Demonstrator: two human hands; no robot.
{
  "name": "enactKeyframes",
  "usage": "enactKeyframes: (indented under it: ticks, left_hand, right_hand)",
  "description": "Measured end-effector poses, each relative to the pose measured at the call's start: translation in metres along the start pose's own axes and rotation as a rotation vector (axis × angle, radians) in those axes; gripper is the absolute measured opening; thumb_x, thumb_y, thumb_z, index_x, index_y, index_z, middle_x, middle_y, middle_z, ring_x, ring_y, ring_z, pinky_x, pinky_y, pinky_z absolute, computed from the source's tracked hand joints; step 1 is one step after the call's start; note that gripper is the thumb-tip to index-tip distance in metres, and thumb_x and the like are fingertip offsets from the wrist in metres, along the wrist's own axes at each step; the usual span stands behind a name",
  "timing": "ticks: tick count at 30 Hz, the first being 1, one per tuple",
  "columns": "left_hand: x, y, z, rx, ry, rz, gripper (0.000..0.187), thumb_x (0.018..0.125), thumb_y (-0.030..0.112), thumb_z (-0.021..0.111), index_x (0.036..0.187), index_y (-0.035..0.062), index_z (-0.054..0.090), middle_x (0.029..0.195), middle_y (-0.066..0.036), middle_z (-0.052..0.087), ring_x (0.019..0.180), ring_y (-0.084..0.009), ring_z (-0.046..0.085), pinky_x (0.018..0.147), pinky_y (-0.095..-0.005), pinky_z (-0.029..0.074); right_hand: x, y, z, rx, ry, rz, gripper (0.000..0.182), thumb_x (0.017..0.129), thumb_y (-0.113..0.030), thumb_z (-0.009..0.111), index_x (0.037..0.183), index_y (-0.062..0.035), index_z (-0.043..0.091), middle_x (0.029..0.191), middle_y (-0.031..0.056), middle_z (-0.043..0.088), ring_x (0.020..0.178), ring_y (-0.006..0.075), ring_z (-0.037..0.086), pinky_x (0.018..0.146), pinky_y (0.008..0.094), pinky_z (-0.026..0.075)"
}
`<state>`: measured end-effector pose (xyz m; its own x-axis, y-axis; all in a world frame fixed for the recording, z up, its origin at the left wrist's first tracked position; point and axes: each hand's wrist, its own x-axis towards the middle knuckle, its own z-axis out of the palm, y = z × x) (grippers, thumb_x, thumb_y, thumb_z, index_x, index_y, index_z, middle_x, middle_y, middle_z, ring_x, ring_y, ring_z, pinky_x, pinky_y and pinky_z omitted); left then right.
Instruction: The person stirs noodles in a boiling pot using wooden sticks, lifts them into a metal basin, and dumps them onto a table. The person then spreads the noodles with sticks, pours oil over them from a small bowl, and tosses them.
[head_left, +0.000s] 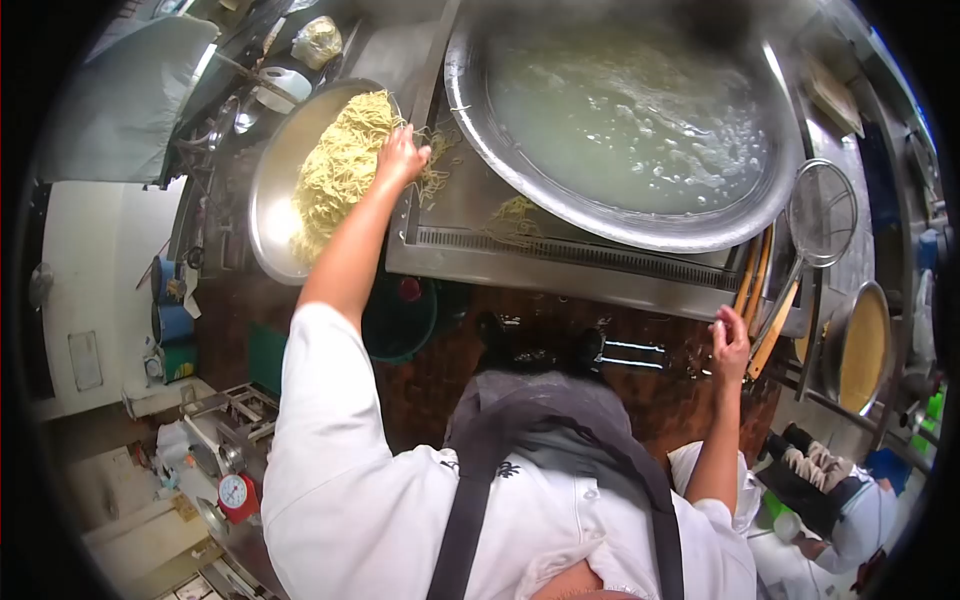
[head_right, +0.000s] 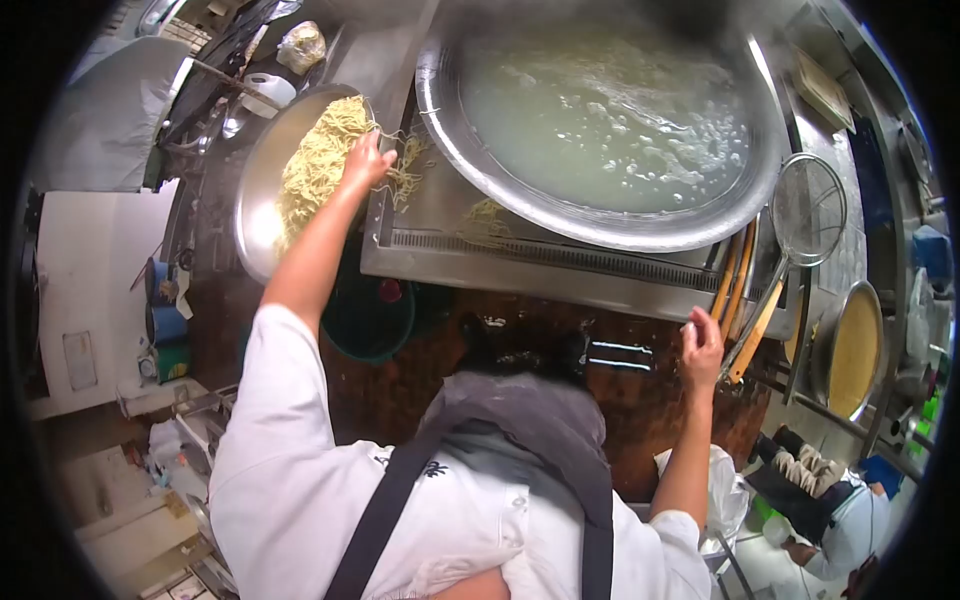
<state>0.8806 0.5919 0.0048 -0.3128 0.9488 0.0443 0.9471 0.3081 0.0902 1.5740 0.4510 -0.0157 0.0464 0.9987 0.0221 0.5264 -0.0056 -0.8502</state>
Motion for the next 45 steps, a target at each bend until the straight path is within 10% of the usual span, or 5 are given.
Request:
enactKeyframes:
  ticks: [8,14,20,30,45]
  left_hand:
    - [0.120,-0.043,0.032,0.719,-0.533,0.400,0.078,0.092,0.068,0.048,0.137,0.0049,0.059,0.147,-0.014,0.052,0.150,-0.0314,0.026,0.123,-0.0535,0.011]
    - [0.049,-0.069,0.104,0.765,-0.646,0.813,0.032,0.094,0.033,0.059,0.113,0.0133,0.075,0.122,-0.008,0.071,0.117,-0.0316,0.064,0.109,-0.0563,0.037]
    - [0.041,-0.123,0.045,-0.928,-0.670,-0.049,0.026,0.092,0.012,0.050,0.113,0.0088,0.064,0.078,-0.011,0.064,0.065,-0.0214,0.057,0.065,-0.0378,0.051]
    - [0.088,-0.391,-0.141,-0.427,0.123,0.068,0.055,0.095,0.025,0.062,0.142,0.0002,0.049,0.123,-0.017,0.066,0.110,-0.0263,0.063,0.097,-0.0342,0.047]
    - [-0.284,-0.174,-0.115,-1.158,-0.215,-0.494,0.046,0.096,0.007,0.064,0.139,-0.0031,0.051,0.105,-0.008,0.067,0.093,-0.0133,0.063,0.086,-0.0266,0.052]
  right_hand:
    - [-0.139,-0.059,0.107,-0.177,-0.257,0.271,0.024,0.093,-0.008,0.066,0.117,-0.0027,0.067,0.094,0.0092,0.071,0.084,0.0156,0.066,0.077,0.0294,0.054]
    - [-0.152,-0.123,0.188,-0.251,-0.337,0.203,0.027,0.093,-0.010,0.067,0.119,-0.0033,0.066,0.101,0.0152,0.071,0.093,0.0240,0.069,0.083,0.0332,0.054]
    - [-0.126,-0.182,0.236,-0.253,-0.366,0.101,0.026,0.092,-0.008,0.066,0.117,-0.0032,0.065,0.101,0.0159,0.070,0.093,0.0262,0.070,0.083,0.0339,0.055]
    - [-0.103,-0.193,0.279,-0.243,-0.520,0.104,0.027,0.092,-0.012,0.066,0.119,-0.0055,0.064,0.100,0.0158,0.070,0.092,0.0301,0.069,0.082,0.0378,0.054]
    - [0.017,-0.158,0.397,-0.484,-0.494,-0.322,0.051,0.082,-0.017,0.075,0.126,-0.0028,0.054,0.112,0.0249,0.059,0.107,0.0427,0.059,0.092,0.0499,0.050]
